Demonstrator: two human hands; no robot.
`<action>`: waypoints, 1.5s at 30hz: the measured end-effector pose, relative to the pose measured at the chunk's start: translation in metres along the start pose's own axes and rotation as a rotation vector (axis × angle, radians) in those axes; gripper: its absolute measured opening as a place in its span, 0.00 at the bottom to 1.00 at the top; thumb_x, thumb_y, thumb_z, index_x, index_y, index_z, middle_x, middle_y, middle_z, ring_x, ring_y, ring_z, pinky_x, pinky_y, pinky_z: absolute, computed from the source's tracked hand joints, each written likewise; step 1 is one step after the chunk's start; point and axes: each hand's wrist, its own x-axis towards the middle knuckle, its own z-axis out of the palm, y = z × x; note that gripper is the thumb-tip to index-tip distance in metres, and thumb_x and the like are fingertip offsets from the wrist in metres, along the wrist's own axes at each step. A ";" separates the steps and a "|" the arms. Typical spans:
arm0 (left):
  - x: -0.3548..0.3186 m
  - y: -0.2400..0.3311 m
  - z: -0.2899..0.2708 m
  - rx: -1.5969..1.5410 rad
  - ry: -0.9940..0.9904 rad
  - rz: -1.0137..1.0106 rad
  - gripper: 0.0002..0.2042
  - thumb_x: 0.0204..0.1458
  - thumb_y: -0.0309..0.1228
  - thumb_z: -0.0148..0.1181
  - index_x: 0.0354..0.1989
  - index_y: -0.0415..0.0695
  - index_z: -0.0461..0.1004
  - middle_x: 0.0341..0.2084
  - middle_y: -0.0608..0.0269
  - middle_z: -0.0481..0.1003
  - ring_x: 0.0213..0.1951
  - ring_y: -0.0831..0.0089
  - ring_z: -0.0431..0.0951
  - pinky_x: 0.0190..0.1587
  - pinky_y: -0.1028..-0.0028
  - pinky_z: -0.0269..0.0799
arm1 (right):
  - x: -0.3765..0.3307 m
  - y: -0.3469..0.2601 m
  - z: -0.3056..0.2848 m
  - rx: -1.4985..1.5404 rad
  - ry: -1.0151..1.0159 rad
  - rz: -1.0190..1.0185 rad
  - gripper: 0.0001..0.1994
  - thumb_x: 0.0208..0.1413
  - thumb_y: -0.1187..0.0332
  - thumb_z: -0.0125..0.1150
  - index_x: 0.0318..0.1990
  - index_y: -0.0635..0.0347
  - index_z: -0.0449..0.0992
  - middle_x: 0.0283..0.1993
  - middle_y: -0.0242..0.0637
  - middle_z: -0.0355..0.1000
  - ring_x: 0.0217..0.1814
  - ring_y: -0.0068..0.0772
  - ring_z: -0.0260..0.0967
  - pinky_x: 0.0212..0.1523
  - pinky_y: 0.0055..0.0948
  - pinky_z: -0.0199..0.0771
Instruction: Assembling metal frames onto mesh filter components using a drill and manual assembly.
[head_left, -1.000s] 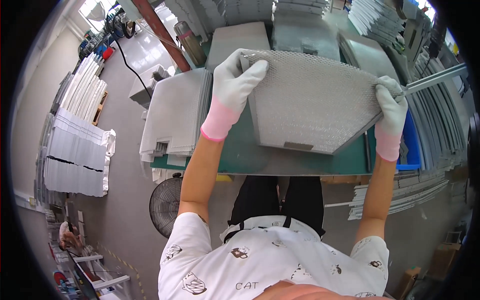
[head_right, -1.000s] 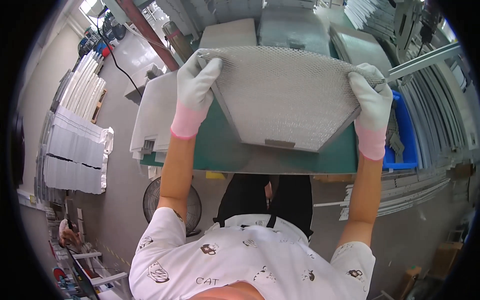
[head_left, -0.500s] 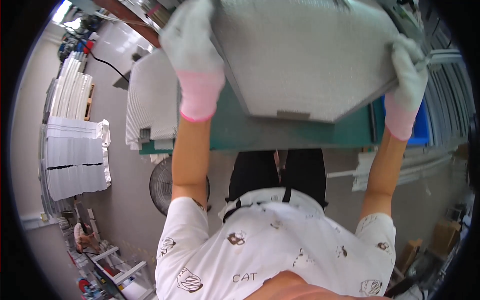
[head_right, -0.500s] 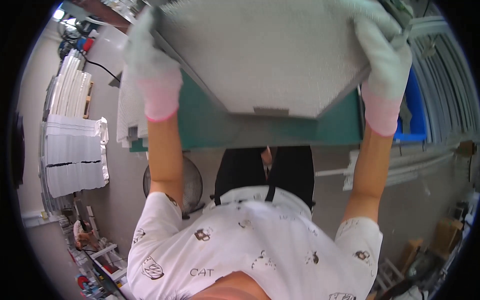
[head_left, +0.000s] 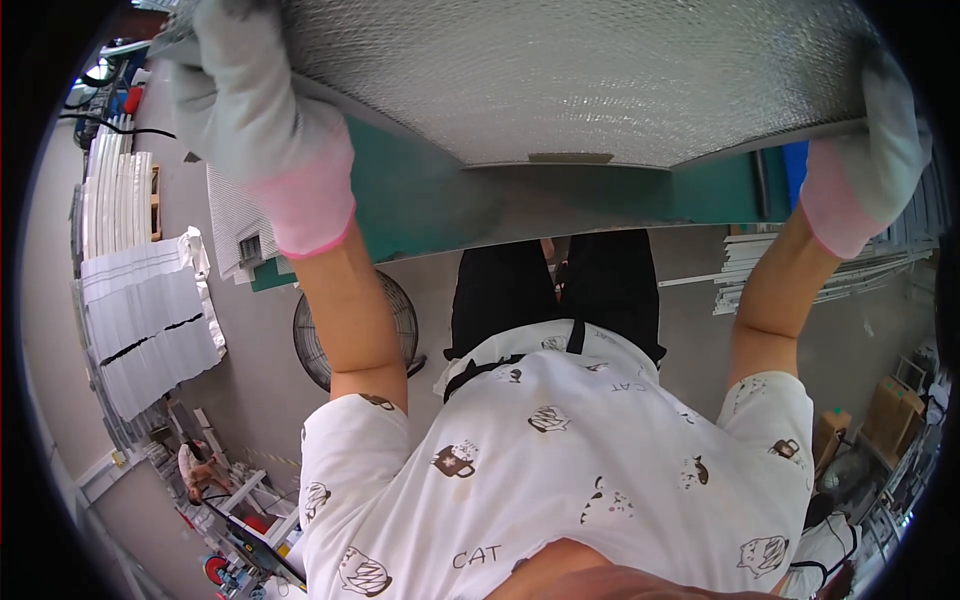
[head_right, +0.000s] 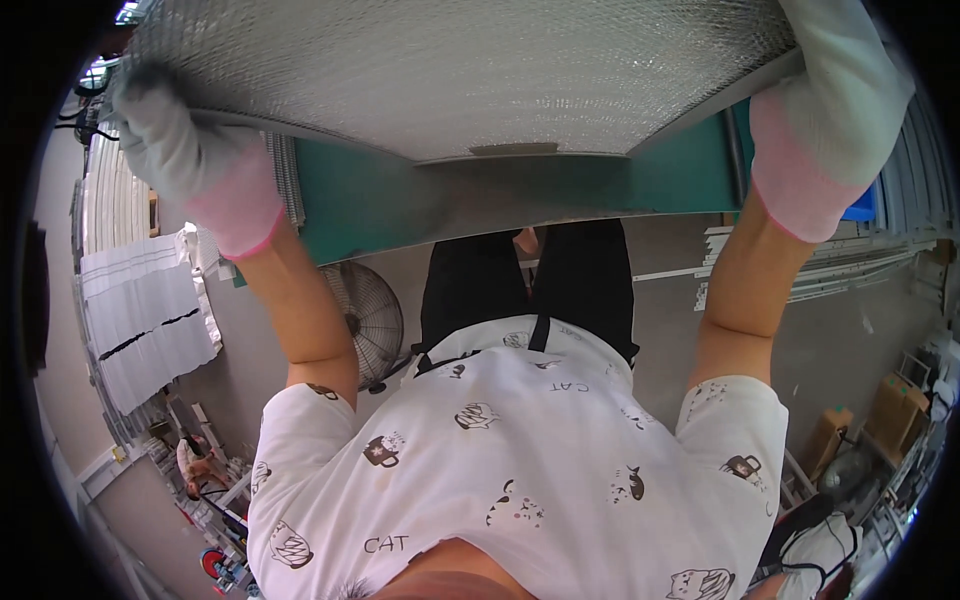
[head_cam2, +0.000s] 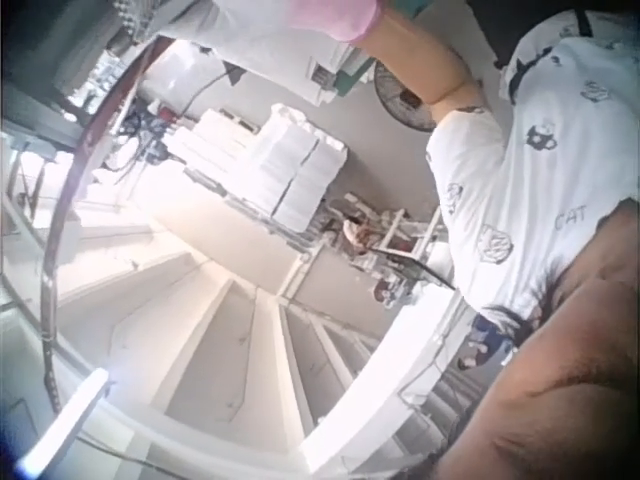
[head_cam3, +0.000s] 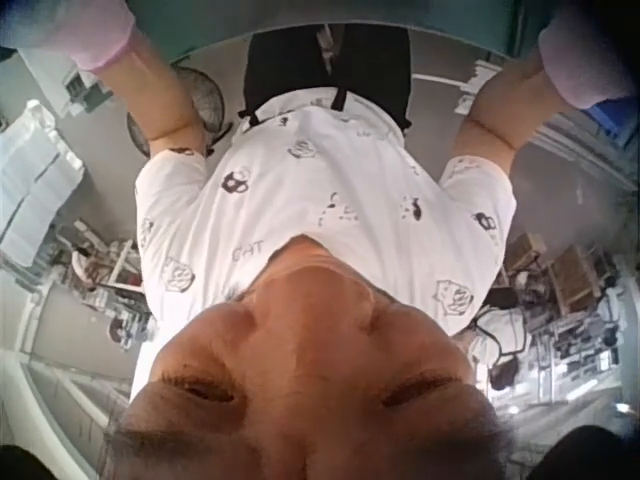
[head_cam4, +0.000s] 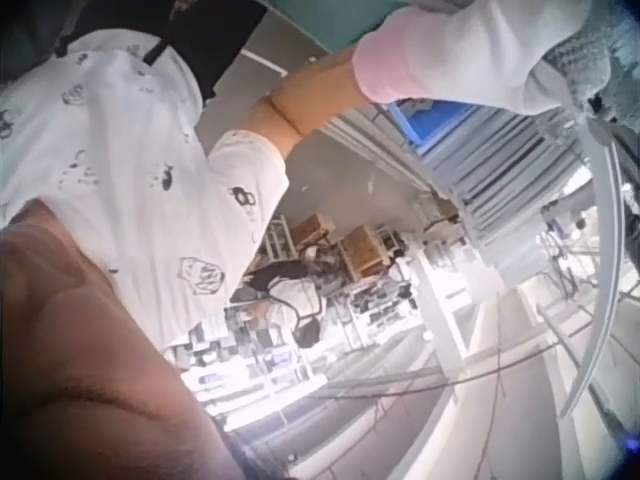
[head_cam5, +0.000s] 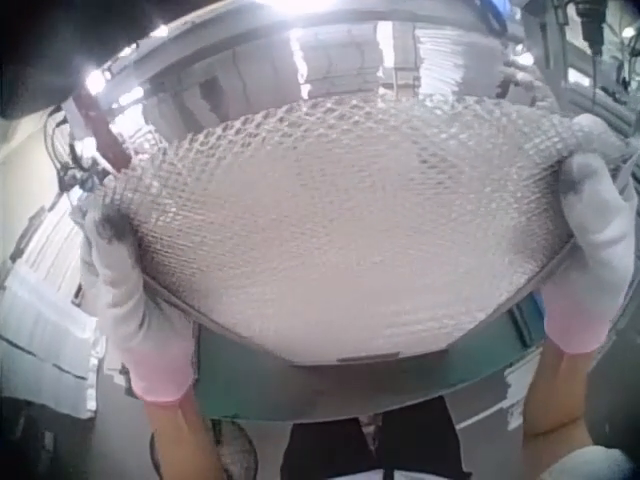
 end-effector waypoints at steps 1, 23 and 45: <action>-0.001 -0.002 0.001 -0.024 0.027 0.013 0.13 0.53 0.20 0.52 0.47 0.30 0.70 0.39 0.49 0.76 0.41 0.60 0.77 0.50 0.70 0.71 | -0.001 -0.002 0.000 0.061 0.027 0.048 0.11 0.52 0.80 0.59 0.44 0.68 0.77 0.45 0.38 0.76 0.48 0.28 0.72 0.54 0.25 0.69; -0.048 0.053 -0.001 -0.767 -0.364 -1.048 0.11 0.49 0.29 0.64 0.38 0.36 0.76 0.31 0.64 0.76 0.30 0.79 0.74 0.34 0.76 0.71 | 0.003 -0.005 -0.018 1.108 0.286 0.984 0.13 0.45 0.85 0.62 0.40 0.68 0.78 0.40 0.39 0.77 0.44 0.30 0.75 0.51 0.22 0.71; -0.006 0.027 0.010 -0.988 0.441 -0.949 0.11 0.57 0.36 0.55 0.44 0.45 0.73 0.43 0.60 0.75 0.46 0.68 0.75 0.55 0.68 0.71 | -0.027 -0.028 0.026 2.248 0.650 0.192 0.10 0.57 0.68 0.54 0.42 0.64 0.75 0.43 0.36 0.69 0.39 0.31 0.68 0.42 0.29 0.73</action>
